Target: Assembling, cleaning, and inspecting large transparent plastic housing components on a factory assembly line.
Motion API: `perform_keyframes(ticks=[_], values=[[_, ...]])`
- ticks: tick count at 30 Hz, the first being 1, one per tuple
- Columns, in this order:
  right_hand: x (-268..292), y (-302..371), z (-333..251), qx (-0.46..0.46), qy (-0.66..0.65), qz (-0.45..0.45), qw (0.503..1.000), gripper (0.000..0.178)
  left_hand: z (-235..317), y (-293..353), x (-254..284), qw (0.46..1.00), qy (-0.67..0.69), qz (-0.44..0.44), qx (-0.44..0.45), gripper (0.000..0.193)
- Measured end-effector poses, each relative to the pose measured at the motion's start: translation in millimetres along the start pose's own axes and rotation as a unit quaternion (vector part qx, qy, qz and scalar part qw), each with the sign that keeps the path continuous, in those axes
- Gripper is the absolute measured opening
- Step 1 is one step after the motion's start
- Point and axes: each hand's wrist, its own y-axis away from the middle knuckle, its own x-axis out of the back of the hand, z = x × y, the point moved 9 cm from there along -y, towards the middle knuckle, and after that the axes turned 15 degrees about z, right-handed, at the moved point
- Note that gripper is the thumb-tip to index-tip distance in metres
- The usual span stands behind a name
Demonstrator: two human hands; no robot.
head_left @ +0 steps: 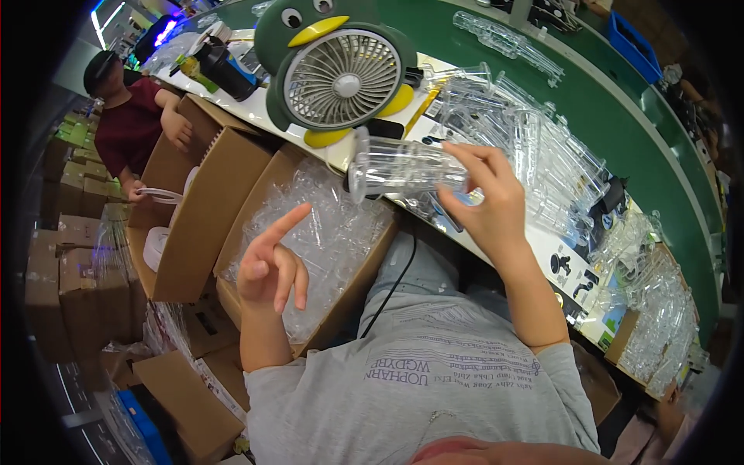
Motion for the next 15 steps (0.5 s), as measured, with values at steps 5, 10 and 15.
perform_keyframes(ticks=[5,10,15], values=[[2,4,4,0.000,0.016,0.014,1.000,0.050,4,-5,4,0.999,-0.006,0.031,-0.025,0.078],[-4,6,5,0.007,0.031,0.009,0.999,0.052,2,-14,11,0.991,-0.097,0.082,-0.044,0.059],[-8,6,-4,0.012,0.015,-0.002,1.000,0.052,4,-8,63,0.924,-0.324,0.172,-0.113,0.037]])
